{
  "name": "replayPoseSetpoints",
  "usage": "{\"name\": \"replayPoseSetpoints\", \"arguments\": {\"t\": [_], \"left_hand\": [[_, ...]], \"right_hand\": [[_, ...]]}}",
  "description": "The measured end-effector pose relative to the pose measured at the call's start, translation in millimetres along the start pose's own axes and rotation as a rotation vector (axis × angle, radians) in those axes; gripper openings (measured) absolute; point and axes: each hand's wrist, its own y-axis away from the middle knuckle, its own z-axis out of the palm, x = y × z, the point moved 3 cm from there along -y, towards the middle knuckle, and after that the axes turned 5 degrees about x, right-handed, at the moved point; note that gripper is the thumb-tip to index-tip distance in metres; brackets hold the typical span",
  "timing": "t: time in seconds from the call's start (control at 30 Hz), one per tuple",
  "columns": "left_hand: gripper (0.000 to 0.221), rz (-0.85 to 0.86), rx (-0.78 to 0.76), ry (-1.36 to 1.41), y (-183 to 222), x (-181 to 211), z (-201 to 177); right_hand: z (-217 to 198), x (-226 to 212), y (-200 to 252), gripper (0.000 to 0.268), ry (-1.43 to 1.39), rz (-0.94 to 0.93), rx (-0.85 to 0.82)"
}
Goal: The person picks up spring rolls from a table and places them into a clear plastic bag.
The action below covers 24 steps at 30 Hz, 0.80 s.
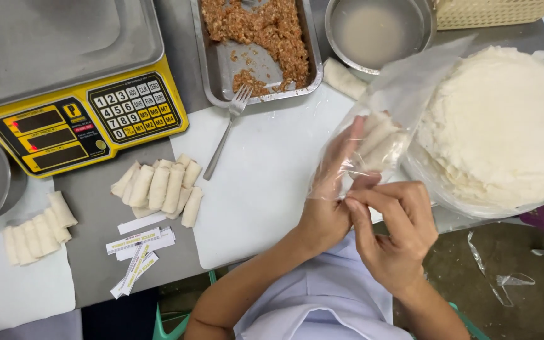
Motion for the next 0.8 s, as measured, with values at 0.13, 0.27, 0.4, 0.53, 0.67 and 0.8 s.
{"name": "replayPoseSetpoints", "arguments": {"t": [0.13, 0.27, 0.4, 0.53, 0.67, 0.8], "left_hand": [[0.063, 0.091, 0.065, -0.225, -1, -12, -2], [0.061, -0.038, 0.121, -0.014, -8, -25, 6], [0.067, 0.052, 0.094, -0.537, -20, -22, -1], [0.073, -0.259, 0.11, 0.339, -27, 23, -11], [0.068, -0.114, 0.031, 0.079, -23, 33, -10], [0.075, -0.167, -0.004, 0.47, -13, -6, 11]], "right_hand": [[3, -1, -8, 0.046, 0.086, 0.018, -0.137], [8, -9, -24, 0.004, 0.119, -0.029, -0.173], [9, -10, -15, 0.006, -0.104, -0.009, -0.262], [25, 25, 28, 0.042, -0.698, 0.517, 0.196], [45, 11, 50, 0.072, -1.472, 1.048, -0.051], [45, -1, 62, 0.047, -1.703, 1.053, -0.127]]}}
